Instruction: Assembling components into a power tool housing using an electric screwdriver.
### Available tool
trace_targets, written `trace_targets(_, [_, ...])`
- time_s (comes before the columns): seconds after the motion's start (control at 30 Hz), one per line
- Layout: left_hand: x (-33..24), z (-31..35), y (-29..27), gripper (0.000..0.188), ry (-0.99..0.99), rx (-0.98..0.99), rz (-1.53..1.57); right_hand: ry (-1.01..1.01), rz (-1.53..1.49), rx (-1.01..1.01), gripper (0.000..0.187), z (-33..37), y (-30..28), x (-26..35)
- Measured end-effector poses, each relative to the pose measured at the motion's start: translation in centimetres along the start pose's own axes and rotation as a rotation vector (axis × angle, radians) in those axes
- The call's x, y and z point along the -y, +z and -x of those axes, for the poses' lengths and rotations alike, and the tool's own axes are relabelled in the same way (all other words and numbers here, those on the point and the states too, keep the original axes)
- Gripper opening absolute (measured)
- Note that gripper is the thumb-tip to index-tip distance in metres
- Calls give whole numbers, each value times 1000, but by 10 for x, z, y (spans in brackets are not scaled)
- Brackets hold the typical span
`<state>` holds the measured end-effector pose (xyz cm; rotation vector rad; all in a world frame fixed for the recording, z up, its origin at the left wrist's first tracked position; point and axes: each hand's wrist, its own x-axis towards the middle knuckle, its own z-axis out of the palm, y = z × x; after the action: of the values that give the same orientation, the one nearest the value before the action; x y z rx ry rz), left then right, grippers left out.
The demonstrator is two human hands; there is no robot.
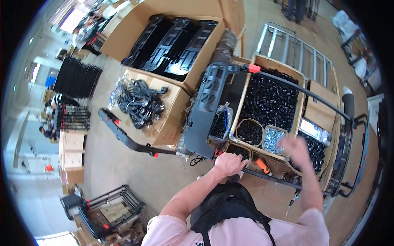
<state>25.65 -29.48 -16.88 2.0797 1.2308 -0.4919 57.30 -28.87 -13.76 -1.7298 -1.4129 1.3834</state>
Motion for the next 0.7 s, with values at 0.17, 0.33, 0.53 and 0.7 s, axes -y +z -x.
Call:
trace_targets(0.17, [11, 20, 36, 12, 571, -989, 262, -478, 788, -596, 45, -222, -94, 9])
trace_targets(0.33, [0, 89, 105, 38, 48, -309, 713, -198, 778, -158, 74, -321, -126, -20])
trace_targets(0.53, [31, 25, 144, 65, -172, -208, 2158, -142, 882, -222, 75, -301, -81, 23])
trace_targets(0.7, [37, 58, 155, 47, -320, -347, 2336, -443, 925, -225, 59, -188, -50, 153])
